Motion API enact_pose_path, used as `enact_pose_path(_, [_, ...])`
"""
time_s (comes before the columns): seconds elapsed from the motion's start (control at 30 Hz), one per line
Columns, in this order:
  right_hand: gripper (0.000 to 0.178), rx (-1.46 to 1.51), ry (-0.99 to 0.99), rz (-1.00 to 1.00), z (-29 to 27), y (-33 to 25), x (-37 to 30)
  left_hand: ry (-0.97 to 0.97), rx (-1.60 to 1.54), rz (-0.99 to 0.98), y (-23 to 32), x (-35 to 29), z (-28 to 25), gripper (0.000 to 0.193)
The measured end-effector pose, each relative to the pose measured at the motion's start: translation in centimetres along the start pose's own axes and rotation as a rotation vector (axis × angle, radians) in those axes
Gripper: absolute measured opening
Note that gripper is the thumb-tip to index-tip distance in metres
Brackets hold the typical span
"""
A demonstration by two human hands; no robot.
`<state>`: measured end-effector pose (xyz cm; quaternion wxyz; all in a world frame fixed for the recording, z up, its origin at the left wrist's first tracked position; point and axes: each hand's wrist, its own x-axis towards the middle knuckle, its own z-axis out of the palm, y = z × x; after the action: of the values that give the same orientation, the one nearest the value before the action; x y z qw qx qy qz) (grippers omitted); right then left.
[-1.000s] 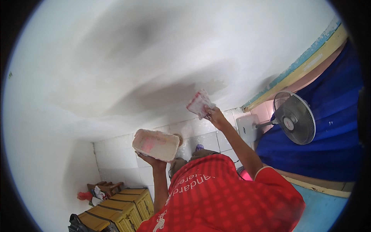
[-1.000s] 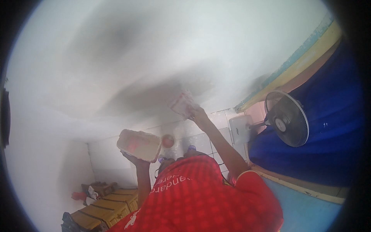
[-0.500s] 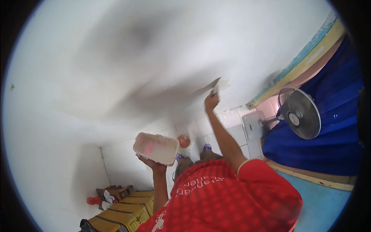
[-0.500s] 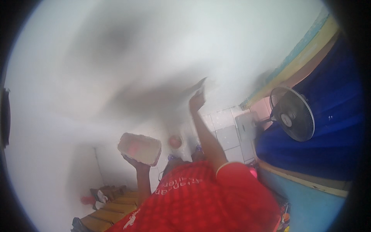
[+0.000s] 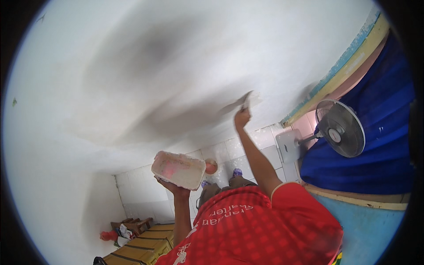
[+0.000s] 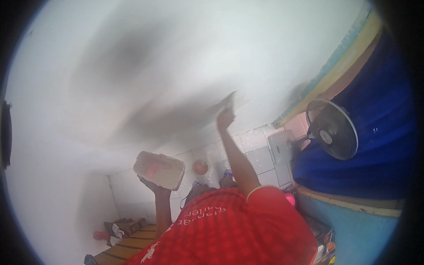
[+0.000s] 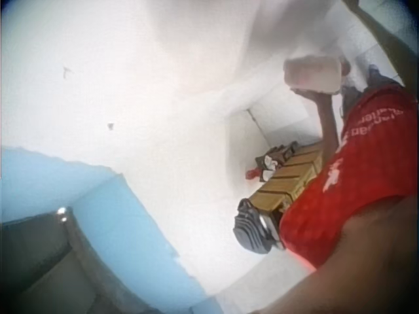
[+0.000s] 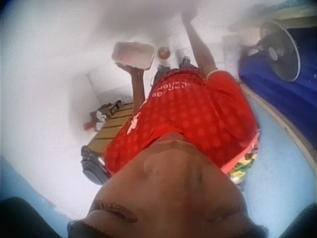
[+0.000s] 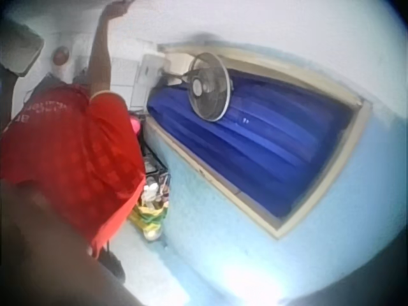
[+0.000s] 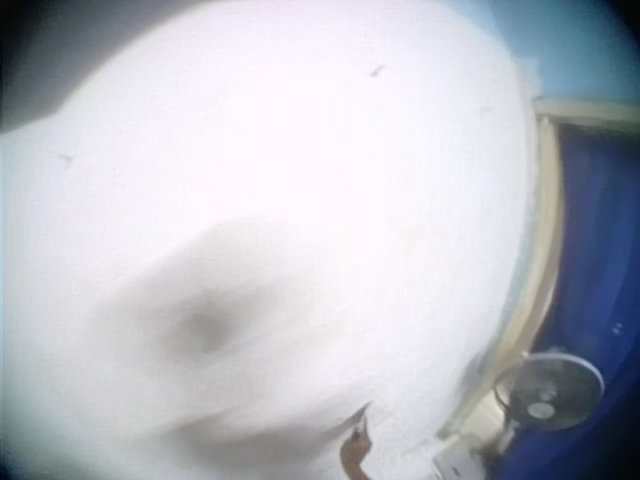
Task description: The person repeatedly scoops white paint from a container using a small trowel and applies it to the ceiling in a small room. The person works methodically, spreading the paint across the ceiling surface.
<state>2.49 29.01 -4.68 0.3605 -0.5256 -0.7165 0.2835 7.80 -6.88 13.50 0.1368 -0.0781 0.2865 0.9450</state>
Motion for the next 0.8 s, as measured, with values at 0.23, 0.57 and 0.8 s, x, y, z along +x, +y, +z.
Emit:
enact_pose_path(0.23, [0.031,0.930,-0.632,0.389,-6.7,1.4,-7.8,-0.027,0.008,-0.031,0.3,-0.2,-1.0,0.054])
enact_pose_path(0.57, [0.026,1.036,-0.736,0.348,-9.0,5.4,0.8,0.069,0.074,0.053,-1.2,-1.8,2.7,0.047])
enact_pose_path(0.8, [0.017,0.495,-0.573,-0.021,-5.4,-1.8,12.5,0.106,0.043,0.059,-2.2,-1.7,4.0,0.041])
